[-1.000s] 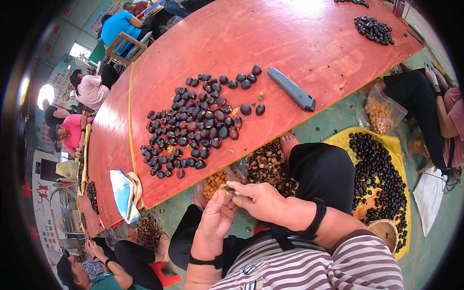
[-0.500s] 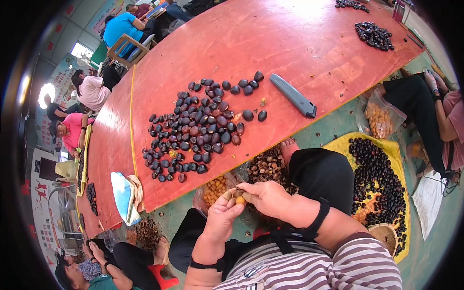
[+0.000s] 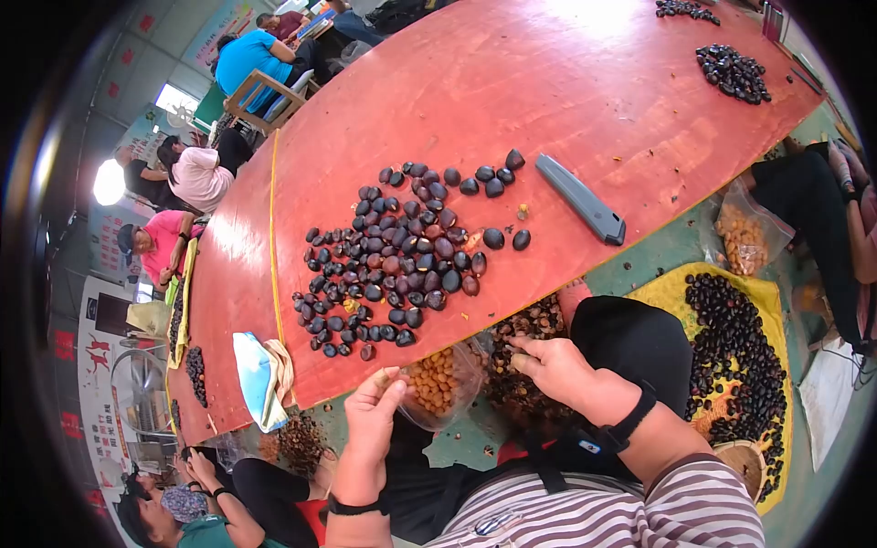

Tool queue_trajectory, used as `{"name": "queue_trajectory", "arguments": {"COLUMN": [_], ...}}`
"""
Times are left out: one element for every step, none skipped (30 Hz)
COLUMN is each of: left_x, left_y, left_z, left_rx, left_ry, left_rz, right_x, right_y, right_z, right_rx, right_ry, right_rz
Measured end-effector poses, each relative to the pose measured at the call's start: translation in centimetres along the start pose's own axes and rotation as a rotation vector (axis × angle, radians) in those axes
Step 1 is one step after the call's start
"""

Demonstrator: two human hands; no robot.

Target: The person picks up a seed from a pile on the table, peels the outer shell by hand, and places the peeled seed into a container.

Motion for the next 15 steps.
{"name": "queue_trajectory", "arguments": {"left_x": [-1.2,-3.2,-4.8,-6.5,-8.0,-8.7,-8.8,-8.6,-8.7,-8.9,-9.2,-9.3,-9.3,-9.4,-9.4], "left_y": [-0.2,-0.7,-2.0,-3.4,-4.7,-6.2,-7.8,-9.4,-10.2,-11.0,-11.4,-11.8,-12.2,-12.5,-12.8], "left_z": [-0.3,-0.8,-1.0,-1.1,-1.4,-1.5,-1.5,-1.2,-1.5,-1.9,-2.6,-3.0,-3.2,-3.4,-3.5], "left_rx": [0.027,0.031,0.020,0.009,0.001,-0.014,-0.028,-0.052,-0.064,-0.076,-0.080,-0.086,-0.094,-0.103,-0.068], "left_ry": [-0.003,-0.060,-0.192,-0.325,-0.457,-0.527,-0.597,-0.760,-0.857,-0.955,-1.078,-1.152,-1.226,-1.301,-1.322], "left_rz": [-0.010,-0.047,-0.125,-0.203,-0.281,-0.291,-0.301,-0.349,-0.320,-0.291,-0.296,-0.288,-0.278,-0.267,-0.209], "right_x": [0.0,-0.1,-0.1,0.0,0.2,0.0,0.4,0.6,0.9,0.8,0.5,0.5,0.7,0.7,0.8], "right_y": [-0.1,-0.2,-0.3,-0.3,-0.2,-0.2,-0.2,0.0,0.1,0.1,0.0,0.0,-0.1,0.1,0.0], "right_z": [0.0,-0.1,-0.2,-0.4,-0.4,-0.5,-0.4,-0.2,-0.2,-0.2,-0.2,-0.2,-0.1,0.0,0.1], "right_rx": [0.000,0.006,0.024,0.042,0.058,0.092,0.077,0.059,0.038,0.026,0.023,0.021,0.021,0.049,0.042], "right_ry": [-0.013,0.003,-0.002,-0.007,-0.012,-0.016,0.017,0.049,0.081,0.063,0.068,0.072,0.075,0.083,0.094], "right_rz": [0.031,0.039,0.032,0.025,0.017,-0.058,-0.014,0.029,0.071,0.089,0.099,0.108,0.118,0.053,0.063]}}
Point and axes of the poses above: each hand's wrist, its own y-axis away from the middle knuckle, its own z-axis out of the back of the hand, x = y × z, the point moved 7 cm from there along -y, towards the middle knuckle, and after that the axes turned 15 degrees about x, right-handed, at the moved point
